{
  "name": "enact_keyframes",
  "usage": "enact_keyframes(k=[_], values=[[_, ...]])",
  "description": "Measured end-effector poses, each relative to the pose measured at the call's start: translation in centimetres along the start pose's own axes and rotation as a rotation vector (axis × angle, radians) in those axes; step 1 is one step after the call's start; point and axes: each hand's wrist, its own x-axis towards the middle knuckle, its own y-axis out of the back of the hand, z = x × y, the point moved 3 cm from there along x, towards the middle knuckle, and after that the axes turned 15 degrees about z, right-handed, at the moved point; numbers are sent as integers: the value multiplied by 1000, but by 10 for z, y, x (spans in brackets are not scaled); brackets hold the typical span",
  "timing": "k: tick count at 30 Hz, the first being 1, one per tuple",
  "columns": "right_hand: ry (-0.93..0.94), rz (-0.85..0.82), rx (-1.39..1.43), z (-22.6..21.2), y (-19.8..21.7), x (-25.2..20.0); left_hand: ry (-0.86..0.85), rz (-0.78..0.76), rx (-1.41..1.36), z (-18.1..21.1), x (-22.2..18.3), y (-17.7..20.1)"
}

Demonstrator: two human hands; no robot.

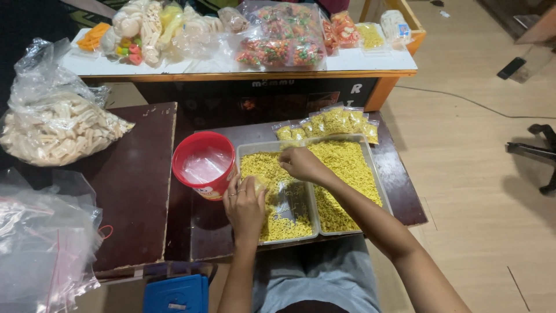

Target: Manually filling small plastic bags with yellow noodles from a tray using a small scoop.

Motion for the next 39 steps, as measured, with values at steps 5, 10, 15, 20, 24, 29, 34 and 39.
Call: enact_keyframes(k=[5, 10, 15, 20, 24, 29, 34, 39], values=[[73, 2, -66, -1, 8, -5, 59, -34, -83, 19, 7, 0], [127, -7, -162, 1, 14, -13, 204, -71, -345, 27, 15, 4], [147, 31, -202, 1, 20, -17, 357, -31, -499, 18, -2, -23], [179, 68, -248, -8, 33, -25, 543, -106, -608, 33, 8, -6], [253, 148, -335, -21, 47, -33, 622, -187, -662, 39, 12, 1], [322, 263, -401, -33, 66, -36, 783, -269, -721, 41, 13, 4], [320, 434, -425, 0, 48, -15, 753, -131, -654, 18, 16, 25], [331, 300, -451, 44, -27, -2, 346, 107, -416, -21, 10, 51]])
